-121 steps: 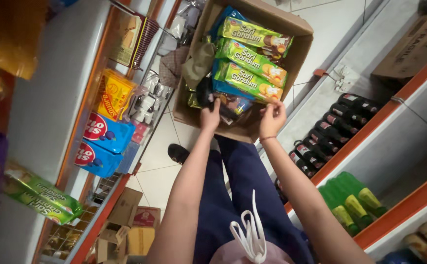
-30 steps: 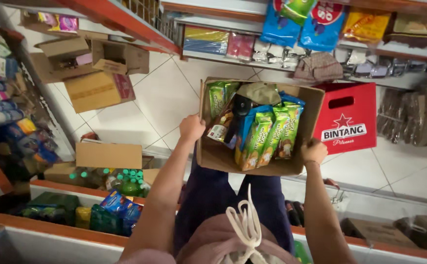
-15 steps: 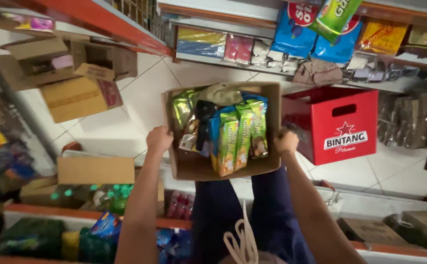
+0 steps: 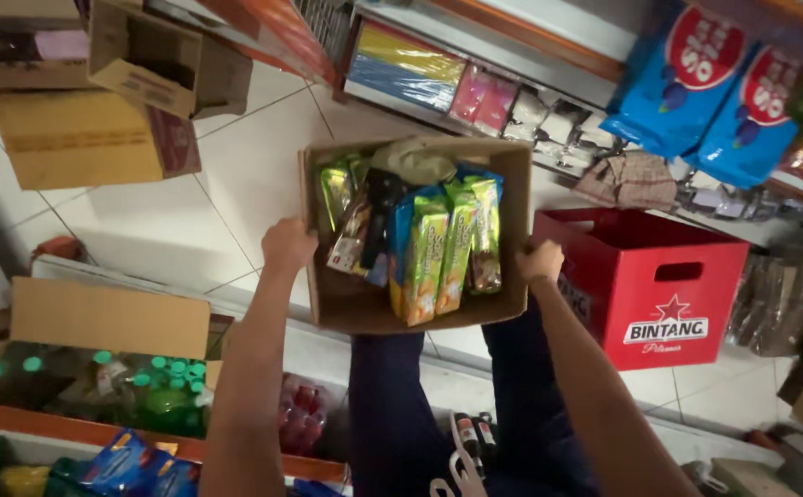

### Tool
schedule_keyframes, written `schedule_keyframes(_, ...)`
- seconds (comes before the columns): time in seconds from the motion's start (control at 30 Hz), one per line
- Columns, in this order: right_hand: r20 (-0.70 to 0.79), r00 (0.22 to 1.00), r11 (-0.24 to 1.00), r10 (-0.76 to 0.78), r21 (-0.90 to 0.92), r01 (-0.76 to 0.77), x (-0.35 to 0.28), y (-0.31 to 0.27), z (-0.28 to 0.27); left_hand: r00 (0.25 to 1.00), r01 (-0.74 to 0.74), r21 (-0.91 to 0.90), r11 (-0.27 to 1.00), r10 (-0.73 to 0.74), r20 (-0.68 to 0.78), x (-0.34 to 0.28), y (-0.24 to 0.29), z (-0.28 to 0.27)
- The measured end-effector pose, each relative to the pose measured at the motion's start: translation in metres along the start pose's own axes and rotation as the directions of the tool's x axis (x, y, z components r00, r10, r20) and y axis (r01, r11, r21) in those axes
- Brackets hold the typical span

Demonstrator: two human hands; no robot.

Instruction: The person uses a scanner to scan several snack packages and places them into a cardboard box on the floor of a store.

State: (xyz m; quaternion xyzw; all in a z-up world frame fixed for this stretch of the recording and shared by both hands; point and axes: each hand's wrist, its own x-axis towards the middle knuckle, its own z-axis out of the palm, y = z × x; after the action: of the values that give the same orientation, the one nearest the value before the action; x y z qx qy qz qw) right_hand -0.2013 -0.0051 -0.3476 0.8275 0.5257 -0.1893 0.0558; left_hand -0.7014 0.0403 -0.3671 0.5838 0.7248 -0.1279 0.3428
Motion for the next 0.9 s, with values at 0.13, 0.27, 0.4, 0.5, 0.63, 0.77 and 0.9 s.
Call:
schedule_keyframes(0.13,-0.043,0.997,0.998,0.062,0.006,-0.062,0.044,0.007,0.014,0.994,-0.068,0.034,0.997,0.071,-0.08,0.048,0.02,0.01)
schedule_keyframes(0.27,-0.134,0.988,0.994,-0.079,0.064,0.089,0.081,0.023,0.034,0.98,-0.141,0.024,0.99,0.143,-0.14,0.091,0.045,0.011)
schedule_keyframes(0.4,-0.205,0.97,0.985,-0.128,0.087,0.148,0.112,0.035,0.057,0.99,-0.104,0.018,0.994,0.105,-0.09,0.122,0.058,0.007)
schedule_keyframes(0.5,-0.238,0.952,0.978,-0.193,0.035,0.207,0.122,0.034,0.073,0.991,-0.091,-0.016,0.996,0.089,-0.098,0.126,0.042,0.019)
schedule_keyframes(0.63,-0.232,0.922,0.947,-0.31,0.01,0.321,0.137,0.009,0.085,0.988,-0.035,-0.096,0.995,0.02,-0.151,0.11,-0.004,0.056)
schedule_keyframes(0.77,-0.149,0.854,0.866,-0.498,-0.039,0.498,0.149,-0.051,0.089,0.974,0.148,-0.223,0.964,-0.182,-0.137,0.085,-0.065,0.103)
schedule_keyframes(0.9,0.013,0.82,0.819,-0.572,-0.049,0.572,0.145,-0.122,0.111,0.928,0.349,-0.341,0.873,-0.373,-0.006,0.062,-0.126,0.144)
